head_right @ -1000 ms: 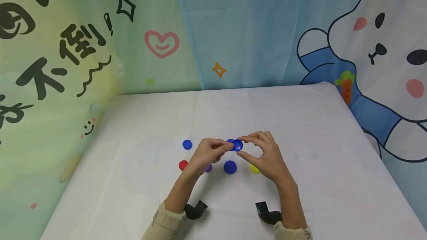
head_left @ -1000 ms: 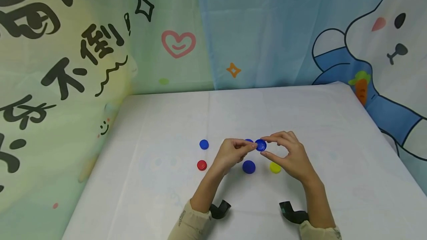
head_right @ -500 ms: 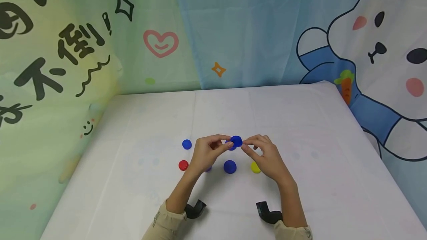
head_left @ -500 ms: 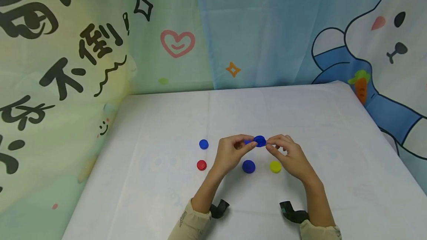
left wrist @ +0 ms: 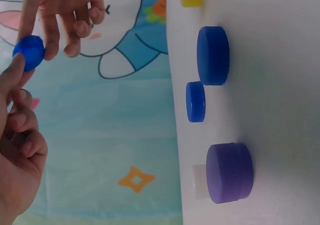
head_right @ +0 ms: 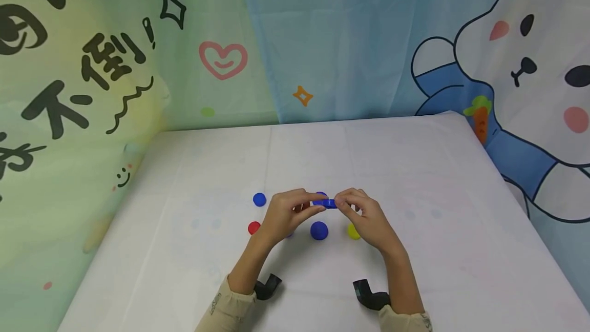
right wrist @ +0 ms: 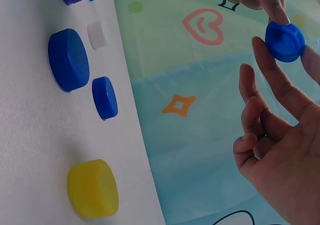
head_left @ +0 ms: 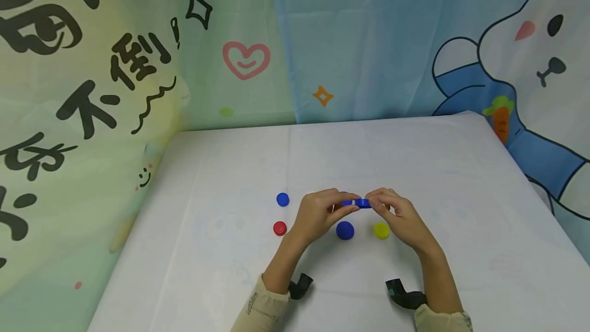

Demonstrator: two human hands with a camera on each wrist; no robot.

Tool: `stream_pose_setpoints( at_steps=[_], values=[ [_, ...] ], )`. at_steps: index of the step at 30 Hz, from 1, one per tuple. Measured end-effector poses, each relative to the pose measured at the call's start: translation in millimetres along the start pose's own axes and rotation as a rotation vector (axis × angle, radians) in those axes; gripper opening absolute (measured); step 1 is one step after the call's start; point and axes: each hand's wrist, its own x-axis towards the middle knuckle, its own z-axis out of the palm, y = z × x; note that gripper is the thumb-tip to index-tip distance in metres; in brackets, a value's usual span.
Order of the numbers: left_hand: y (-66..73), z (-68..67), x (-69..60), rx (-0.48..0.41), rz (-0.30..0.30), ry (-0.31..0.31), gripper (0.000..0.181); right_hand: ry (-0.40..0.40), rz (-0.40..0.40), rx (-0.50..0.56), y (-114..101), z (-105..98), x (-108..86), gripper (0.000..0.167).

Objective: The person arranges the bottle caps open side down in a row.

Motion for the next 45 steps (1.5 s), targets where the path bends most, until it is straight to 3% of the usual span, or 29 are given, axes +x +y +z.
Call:
stream_pose_setpoints(
  at_steps=[7, 18, 23, 27, 33, 37, 40, 45],
  values=[
    [-0.6, 1.1, -0.2, -0.005, 0.002, -0.001, 0.025, 0.027, -0.003, -0.01, -0.5, 0.4, -0.1, 0.02],
    [-1.8, 4.0, 1.2, -0.05, -0.103, -0.02, 0.034, 0.107, -0.007, -0.083, 2.4, -2.8, 0.3, 0.021],
    [-3.4, 11.2, 3.1, -0.056, -0.122, -0.023, 0.032, 0.126, -0.014, -0.106, -16.1, -4.4, -0.9, 0.024],
    [-4.3, 20.0, 7.7, -0.057, -0.154, -0.029, 0.03, 0.157, -0.029, -0.169, -7.5, -7.3, 1.5, 0.025],
    [-10.6, 42.3, 21.3, -0.019, -0.231, -0.037, 0.031, 0.216, -0.019, -0.187, 38.4, -13.9, 10.7, 0.03],
    [-16.9, 61.0, 26.9, 0.025, -0.308, -0.072, 0.031, 0.244, -0.015, -0.224, 55.2, -15.5, 12.4, 0.032],
    [-19.8, 73.2, 29.3, 0.099, -0.36, -0.11, 0.031, 0.235, 0.004, -0.285, 52.5, -15.7, 11.4, 0.034],
    [-20.1, 88.7, 33.2, 0.256, -0.413, -0.176, 0.03, 0.161, 0.047, -0.336, 69.0, -15.7, 13.7, 0.034]
  ],
)
